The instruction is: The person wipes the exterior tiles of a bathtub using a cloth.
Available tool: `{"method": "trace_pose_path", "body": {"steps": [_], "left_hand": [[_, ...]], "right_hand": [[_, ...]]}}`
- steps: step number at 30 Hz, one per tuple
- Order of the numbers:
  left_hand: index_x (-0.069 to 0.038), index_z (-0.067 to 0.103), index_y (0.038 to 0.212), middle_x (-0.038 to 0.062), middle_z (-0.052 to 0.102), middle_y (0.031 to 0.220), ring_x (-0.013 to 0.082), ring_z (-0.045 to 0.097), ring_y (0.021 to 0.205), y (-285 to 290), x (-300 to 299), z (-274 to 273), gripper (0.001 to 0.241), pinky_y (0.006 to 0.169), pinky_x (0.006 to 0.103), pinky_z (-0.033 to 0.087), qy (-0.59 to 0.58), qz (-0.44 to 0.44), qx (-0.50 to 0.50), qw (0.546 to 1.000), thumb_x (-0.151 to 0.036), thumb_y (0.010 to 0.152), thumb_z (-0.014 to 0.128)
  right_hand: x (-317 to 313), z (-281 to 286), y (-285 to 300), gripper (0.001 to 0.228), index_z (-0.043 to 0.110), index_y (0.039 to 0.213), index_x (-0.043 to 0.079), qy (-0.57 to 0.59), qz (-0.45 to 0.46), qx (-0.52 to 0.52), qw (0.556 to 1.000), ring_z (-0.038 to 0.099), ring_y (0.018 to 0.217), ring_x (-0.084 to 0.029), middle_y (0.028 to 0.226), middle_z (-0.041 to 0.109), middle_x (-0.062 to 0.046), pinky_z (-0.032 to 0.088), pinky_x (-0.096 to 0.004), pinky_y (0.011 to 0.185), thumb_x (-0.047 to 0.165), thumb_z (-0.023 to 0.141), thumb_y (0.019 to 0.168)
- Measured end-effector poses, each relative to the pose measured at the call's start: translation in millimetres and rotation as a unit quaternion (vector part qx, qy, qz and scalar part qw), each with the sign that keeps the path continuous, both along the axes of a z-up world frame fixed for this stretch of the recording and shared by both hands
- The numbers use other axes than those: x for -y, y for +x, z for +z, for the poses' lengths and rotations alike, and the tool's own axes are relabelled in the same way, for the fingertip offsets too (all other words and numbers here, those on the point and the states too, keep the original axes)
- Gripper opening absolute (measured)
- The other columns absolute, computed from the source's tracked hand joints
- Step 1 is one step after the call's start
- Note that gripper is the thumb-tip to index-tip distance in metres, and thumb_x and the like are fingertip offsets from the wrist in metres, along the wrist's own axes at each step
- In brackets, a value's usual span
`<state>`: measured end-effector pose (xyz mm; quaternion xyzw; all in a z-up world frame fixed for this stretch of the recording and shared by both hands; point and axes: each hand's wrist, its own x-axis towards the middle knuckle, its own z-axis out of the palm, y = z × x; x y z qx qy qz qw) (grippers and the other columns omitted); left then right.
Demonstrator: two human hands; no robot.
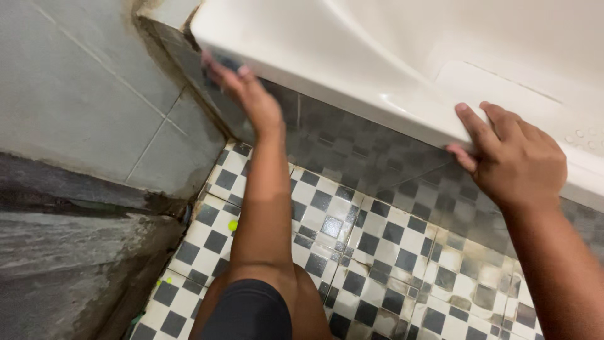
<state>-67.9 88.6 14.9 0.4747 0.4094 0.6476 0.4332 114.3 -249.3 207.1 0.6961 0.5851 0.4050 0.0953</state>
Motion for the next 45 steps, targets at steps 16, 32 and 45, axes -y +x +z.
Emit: {"method": "trace_pose_path", "body": {"steps": [16, 32, 45], "left_hand": [[-0.02, -0.008, 0.165, 0.018, -0.019, 0.171, 0.0406, -0.011, 0.16, 32, 54, 24, 0.079, 0.127, 0.0613, 0.005, -0.081, -0.094, 0.048, 0.991, -0.053, 0.109, 0.035], [-0.014, 0.001, 0.171, 0.023, -0.011, 0.179, 0.0425, -0.012, 0.167, 71, 137, 39, 0.069, 0.137, 0.0584, -0.004, 0.122, -0.018, -0.103, 0.987, -0.048, 0.118, 0.028], [-0.022, 0.003, 0.166, 0.02, -0.01, 0.169, 0.0417, -0.008, 0.155, 63, 119, 3, 0.065, 0.121, 0.0613, 0.007, -0.217, 0.002, 0.001, 0.976, -0.038, 0.106, 0.025]], "right_hand": [[2, -5, -1, 0.055, 0.067, 0.14, 0.029, 0.025, 0.011, -0.052, 0.998, 0.073, 0.1, -0.019, 0.125, 0.073, -0.001, 0.059, -0.029, 0.08, 0.06, 0.069, 0.094], [2, -2, -3, 0.052, 0.067, 0.145, 0.032, 0.03, 0.008, -0.087, 0.996, 0.071, 0.104, -0.018, 0.129, 0.071, 0.001, 0.056, -0.031, 0.082, 0.057, 0.066, 0.1], [3, -4, 0, 0.043, 0.066, 0.146, 0.03, 0.049, 0.03, -0.124, 0.991, 0.07, 0.108, -0.019, 0.131, 0.07, 0.001, 0.056, -0.033, 0.085, 0.037, 0.065, 0.103]]}}
